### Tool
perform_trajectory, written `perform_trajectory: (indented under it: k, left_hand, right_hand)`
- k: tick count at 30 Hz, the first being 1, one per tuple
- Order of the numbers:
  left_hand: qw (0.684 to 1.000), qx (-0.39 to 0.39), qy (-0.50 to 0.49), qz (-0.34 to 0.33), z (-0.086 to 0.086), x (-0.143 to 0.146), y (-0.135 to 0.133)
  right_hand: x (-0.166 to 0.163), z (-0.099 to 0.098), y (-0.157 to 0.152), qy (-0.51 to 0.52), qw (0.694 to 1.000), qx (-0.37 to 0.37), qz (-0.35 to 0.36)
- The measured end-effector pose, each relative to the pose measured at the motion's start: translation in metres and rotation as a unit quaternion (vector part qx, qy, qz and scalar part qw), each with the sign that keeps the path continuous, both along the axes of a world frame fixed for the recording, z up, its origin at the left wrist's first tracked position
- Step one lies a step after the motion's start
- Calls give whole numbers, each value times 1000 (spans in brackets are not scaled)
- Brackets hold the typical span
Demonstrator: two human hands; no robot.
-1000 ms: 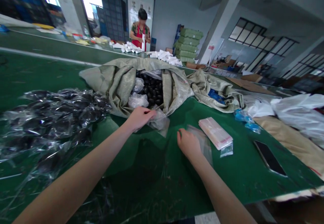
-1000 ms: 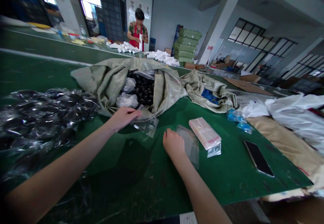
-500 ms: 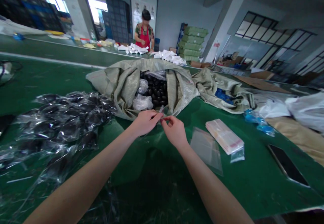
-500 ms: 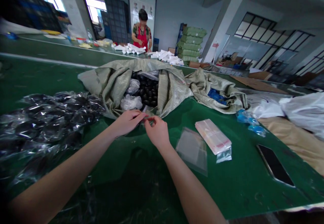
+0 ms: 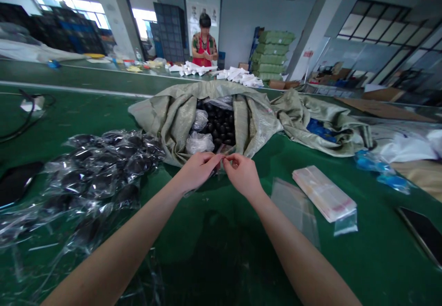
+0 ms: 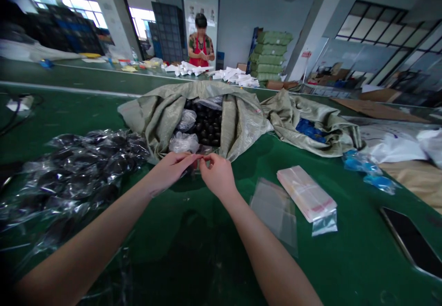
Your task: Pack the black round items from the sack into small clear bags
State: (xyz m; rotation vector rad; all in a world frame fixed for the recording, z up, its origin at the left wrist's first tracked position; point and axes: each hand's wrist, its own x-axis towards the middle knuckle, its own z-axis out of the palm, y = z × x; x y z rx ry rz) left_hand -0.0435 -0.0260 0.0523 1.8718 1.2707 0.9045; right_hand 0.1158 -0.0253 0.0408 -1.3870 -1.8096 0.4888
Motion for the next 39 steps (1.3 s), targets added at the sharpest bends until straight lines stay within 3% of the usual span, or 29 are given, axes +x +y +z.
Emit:
perform_trajectory:
  k: [2, 4, 7, 10, 13, 17, 21, 26, 30, 39]
  left_hand:
    - [1000, 14, 8, 21, 0, 1, 0]
    - [998, 32, 19, 43, 2, 0, 1]
    - [996, 52, 32, 66, 4, -3, 3]
    - [995, 52, 39, 78, 4, -5, 4]
    - [995, 51, 35, 76, 3, -6, 5]
    - [996, 49, 29, 65, 4, -3, 3]
    - [999, 25, 9, 46, 5, 0, 0]
    - [997, -14, -76, -7, 2, 5, -2]
    - [997, -8, -81, -19, 0, 8, -3]
    - [996, 80, 37, 18, 2, 12, -9]
  right_hand:
    - [4, 8, -3, -6, 997, -37, 62]
    - [9, 21, -8, -47, 980, -93, 169]
    - [17, 40, -21, -150, 919, -172, 321]
    - [19, 49, -30, -193, 884, -158, 394]
    - [17, 46, -30, -202, 908, -131, 343]
    - [11, 34, -23, -221, 961, -61, 157]
    - [6, 23, -17, -140, 990, -4, 31]
    - [4, 16, -10, -31, 999, -7, 13]
    - [5, 14, -7, 9, 999, -5, 36]
    - [1, 15, -12, -78, 994, 49, -62]
